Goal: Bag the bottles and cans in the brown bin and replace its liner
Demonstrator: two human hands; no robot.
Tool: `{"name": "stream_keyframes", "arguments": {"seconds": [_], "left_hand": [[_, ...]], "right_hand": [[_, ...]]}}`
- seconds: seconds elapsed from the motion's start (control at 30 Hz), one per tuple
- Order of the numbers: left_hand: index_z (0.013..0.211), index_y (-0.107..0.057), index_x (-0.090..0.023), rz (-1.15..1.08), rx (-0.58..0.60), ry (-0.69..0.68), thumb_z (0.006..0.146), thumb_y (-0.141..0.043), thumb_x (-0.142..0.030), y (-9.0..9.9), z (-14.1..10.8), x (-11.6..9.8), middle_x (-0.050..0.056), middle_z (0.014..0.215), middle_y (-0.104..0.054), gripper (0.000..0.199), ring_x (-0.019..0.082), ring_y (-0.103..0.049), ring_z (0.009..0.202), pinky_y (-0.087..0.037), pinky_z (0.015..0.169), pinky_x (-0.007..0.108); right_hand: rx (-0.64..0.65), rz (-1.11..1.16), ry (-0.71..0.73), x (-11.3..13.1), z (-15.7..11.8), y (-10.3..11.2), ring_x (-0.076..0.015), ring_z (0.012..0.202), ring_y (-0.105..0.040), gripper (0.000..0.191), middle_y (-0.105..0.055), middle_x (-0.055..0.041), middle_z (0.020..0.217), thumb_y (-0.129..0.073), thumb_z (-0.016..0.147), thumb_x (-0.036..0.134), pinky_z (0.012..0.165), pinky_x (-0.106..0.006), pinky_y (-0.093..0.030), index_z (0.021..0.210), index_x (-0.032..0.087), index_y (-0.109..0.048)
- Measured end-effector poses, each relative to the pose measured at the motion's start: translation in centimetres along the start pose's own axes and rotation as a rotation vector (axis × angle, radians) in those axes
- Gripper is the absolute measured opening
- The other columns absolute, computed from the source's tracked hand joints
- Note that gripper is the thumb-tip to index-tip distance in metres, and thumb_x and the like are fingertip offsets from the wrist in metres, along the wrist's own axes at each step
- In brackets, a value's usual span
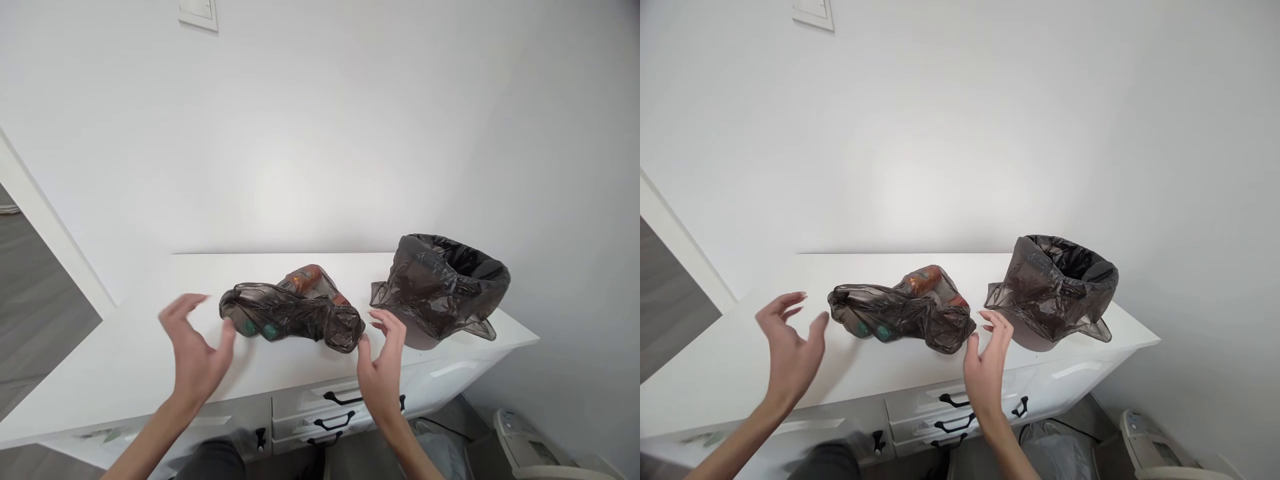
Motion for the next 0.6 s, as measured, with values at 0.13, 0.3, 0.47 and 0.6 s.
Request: {"name": "stream_keyframes", "arguments": {"seconds": [0.13,0.3,0.47,0.6], "left_hand": [[0.138,-0.051,-0.027,0.22,0.271,-0.644,0.099,-0.056,-0.023,-0.4,-1.4,-4.2,0.008,0.128,-0.07,0.039,0.029,-0.065,0.123,-0.051,0.107,0.048],[0.131,-0.059,-0.017,0.309,0.577,-0.681,0.104,-0.048,-0.027,-2.2,-2.8,-4.1,0.009,0.106,-0.077,0.031,0.028,-0.072,0.103,-0.043,0.117,0.053],[0.097,-0.067,-0.022,0.247,0.909,-0.698,0.103,-0.043,-0.025,-1.5,-4.4,-2.3,0.005,0.089,-0.074,0.025,0.022,-0.07,0.083,-0.052,0.103,0.045],[0.111,-0.07,-0.022,0.331,0.878,-0.707,0.103,-0.041,-0.022,-1.2,-5.1,0.1,0.009,0.101,-0.076,0.03,0.023,-0.071,0.092,-0.056,0.092,0.039]], "right_hand": [[0.193,0.034,0.327,4.6,-0.8,0.0,-0.0302,0.139,-0.052,0.045,-0.056,-0.0156,0.142,-0.053,0.1,0.016,0.115,-0.058,-0.046,0.144,0.024,-0.05],[0.631,-0.033,0.457,8.0,0.4,-0.7,-0.0267,0.138,-0.057,0.042,-0.062,-0.0139,0.145,-0.051,0.107,0.025,0.113,-0.047,-0.05,0.149,0.022,-0.049],[0.994,-0.135,0.51,7.5,-0.6,0.0,-0.0216,0.101,-0.072,0.028,-0.075,-0.0051,0.113,-0.045,0.113,0.04,0.085,-0.033,-0.055,0.128,0.023,-0.062],[0.995,-0.26,0.508,5.4,-1.9,0.0,-0.0193,0.092,-0.073,0.029,-0.074,-0.0054,0.117,-0.041,0.114,0.038,0.069,-0.027,-0.051,0.128,0.024,-0.062]]}}
Point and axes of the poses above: each hand's wrist, its own z-axis towards the middle knuckle, its own y-axis out of the back of the hand, x = y × z, the point moved 1 cm from there along z, towards the middle knuckle
